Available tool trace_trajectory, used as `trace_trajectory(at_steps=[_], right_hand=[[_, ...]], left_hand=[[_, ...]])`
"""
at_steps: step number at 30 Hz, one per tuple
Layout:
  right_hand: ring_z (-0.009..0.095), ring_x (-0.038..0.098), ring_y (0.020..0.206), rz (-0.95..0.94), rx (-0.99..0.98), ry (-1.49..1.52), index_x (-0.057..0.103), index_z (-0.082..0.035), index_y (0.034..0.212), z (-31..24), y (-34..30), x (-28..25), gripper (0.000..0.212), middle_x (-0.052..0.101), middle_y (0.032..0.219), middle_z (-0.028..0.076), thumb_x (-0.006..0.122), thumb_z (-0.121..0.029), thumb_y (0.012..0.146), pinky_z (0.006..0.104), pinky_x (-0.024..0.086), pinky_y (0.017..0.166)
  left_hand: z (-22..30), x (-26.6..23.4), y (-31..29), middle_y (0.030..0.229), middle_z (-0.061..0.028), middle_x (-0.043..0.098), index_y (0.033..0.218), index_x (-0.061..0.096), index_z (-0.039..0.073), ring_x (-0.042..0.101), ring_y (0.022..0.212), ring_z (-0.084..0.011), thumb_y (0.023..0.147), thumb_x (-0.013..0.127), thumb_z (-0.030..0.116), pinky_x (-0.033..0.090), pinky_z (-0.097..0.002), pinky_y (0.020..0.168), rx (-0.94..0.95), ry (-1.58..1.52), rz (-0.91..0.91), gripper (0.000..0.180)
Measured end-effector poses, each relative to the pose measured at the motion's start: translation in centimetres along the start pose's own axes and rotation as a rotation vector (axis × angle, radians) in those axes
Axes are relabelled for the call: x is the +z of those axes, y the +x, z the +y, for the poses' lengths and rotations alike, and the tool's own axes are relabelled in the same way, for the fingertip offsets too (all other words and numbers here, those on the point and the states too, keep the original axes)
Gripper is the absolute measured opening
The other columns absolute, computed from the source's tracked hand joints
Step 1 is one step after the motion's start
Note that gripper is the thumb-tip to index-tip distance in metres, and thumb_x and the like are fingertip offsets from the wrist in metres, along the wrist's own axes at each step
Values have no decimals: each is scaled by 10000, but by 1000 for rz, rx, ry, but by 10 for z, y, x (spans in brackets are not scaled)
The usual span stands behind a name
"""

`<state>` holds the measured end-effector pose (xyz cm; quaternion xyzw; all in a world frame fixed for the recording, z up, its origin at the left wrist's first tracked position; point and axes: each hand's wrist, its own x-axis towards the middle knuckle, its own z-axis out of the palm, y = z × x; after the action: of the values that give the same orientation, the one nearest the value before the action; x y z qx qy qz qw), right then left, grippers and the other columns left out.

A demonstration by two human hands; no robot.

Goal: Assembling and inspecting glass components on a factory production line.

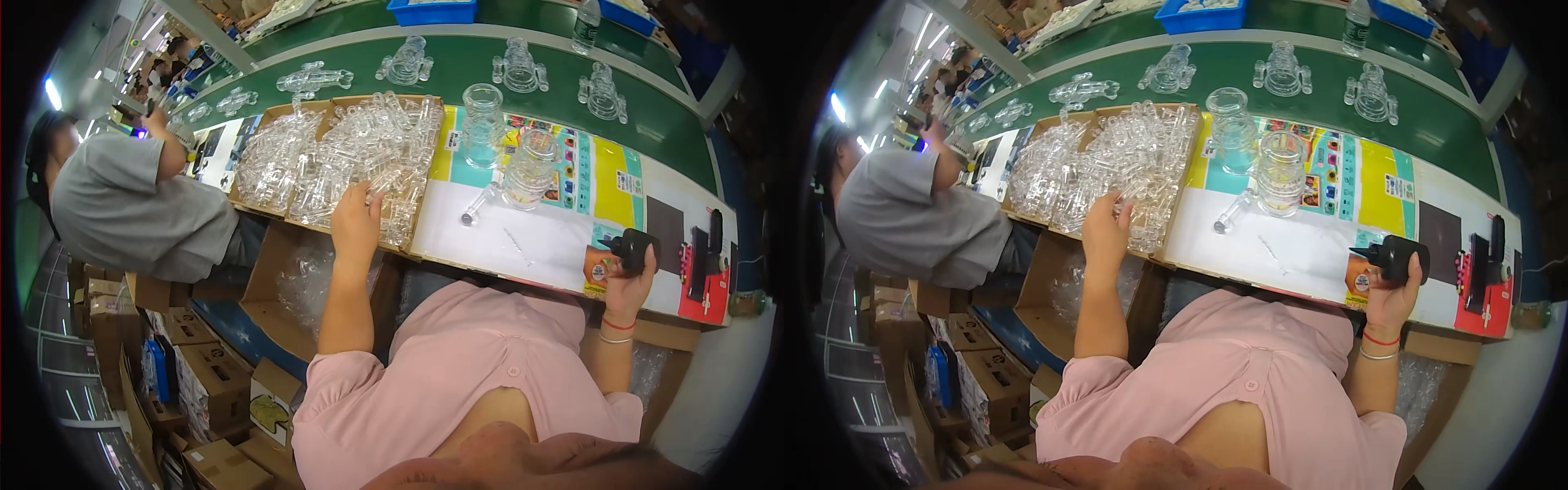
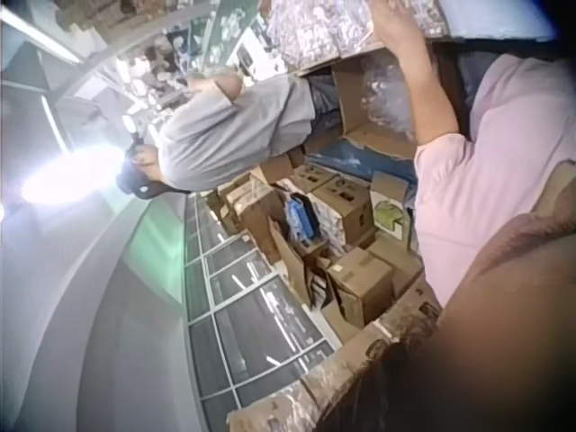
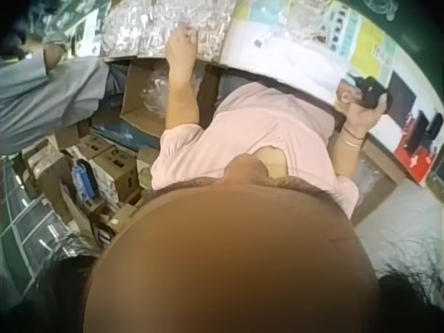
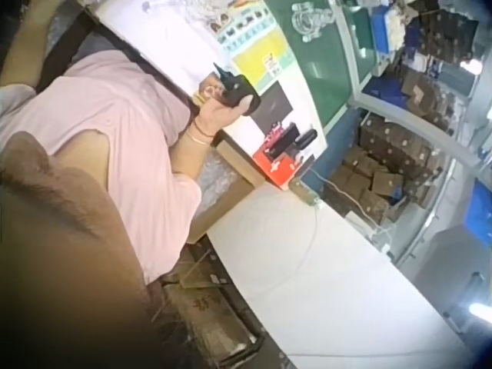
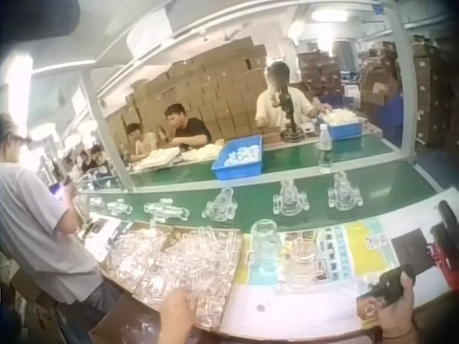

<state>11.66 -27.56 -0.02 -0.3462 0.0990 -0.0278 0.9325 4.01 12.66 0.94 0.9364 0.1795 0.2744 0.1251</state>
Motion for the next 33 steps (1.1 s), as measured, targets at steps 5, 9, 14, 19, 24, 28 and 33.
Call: trace_trajectory(at_steps=[5, 9, 14, 19, 24, 28, 33], right_hand=[[99, 450, 535, -46, -10, 15, 551, -55, 954, 0, -8, 13, 256, 575, 774, 37, 510, -297, 883, 216, 363, 468], [88, 442, 507, -102, 1, -40, 544, -59, 946, -1, -20, 23, 267, 559, 738, 31, 491, -315, 890, 219, 365, 455], [78, 444, 500, -160, 36, -29, 531, -65, 953, -4, -30, 30, 273, 555, 728, 24, 487, -328, 890, 209, 371, 443], [69, 443, 512, -125, 8, -38, 518, -63, 976, -4, -28, 14, 270, 570, 810, 40, 483, -316, 892, 207, 373, 435], [76, 494, 549, -31, 35, 26, 529, -59, 998, -4, -34, 22, 223, 595, 874, 51, 551, -237, 865, 150, 383, 442], [58, 509, 553, -91, 18, 23, 555, -64, 964, -1, -24, -6, 203, 610, 841, 34, 558, -238, 860, 146, 385, 432], [66, 538, 581, -63, -13, -55, 551, -67, 993, -8, -27, -4, 232, 613, 863, 34, 565, -252, 854, 162, 400, 447]], left_hand=[[49, -21, -13, 797, -78, 582, 966, 558, 7, 575, 723, -150, 747, 687, 106, 449, -250, 632, -143, -664, -103, 273], [78, -26, -18, 865, -40, 581, 976, 528, 18, 560, 796, -115, 713, 713, 26, 458, -241, 726, -211, -1328, -206, 322], [91, -8, -22, 914, -55, 572, 1007, 517, 14, 570, 876, -142, 704, 693, -32, 457, -256, 783, -224, -1548, -465, 353], [129, 13, -23, 928, -76, 584, 1059, 516, 15, 570, 916, -163, 748, 659, 3, 451, -274, 800, -238, -1520, -622, 342], [159, 66, -48, 982, -117, 582, 1053, 542, 43, 562, 886, -221, 752, 644, 69, 441, -333, 784, 252, -865, -796, 319], [148, 94, -63, 1062, -103, 548, 1039, 552, 56, 477, 1010, -288, 675, 701, 135, 386, -401, 857, 678, -603, -412, 402], [127, 80, -68, 969, -105, 558, 979, 588, 40, 510, 943, -281, 669, 692, 84, 416, -374, 808, 498, -547, -421, 330]])
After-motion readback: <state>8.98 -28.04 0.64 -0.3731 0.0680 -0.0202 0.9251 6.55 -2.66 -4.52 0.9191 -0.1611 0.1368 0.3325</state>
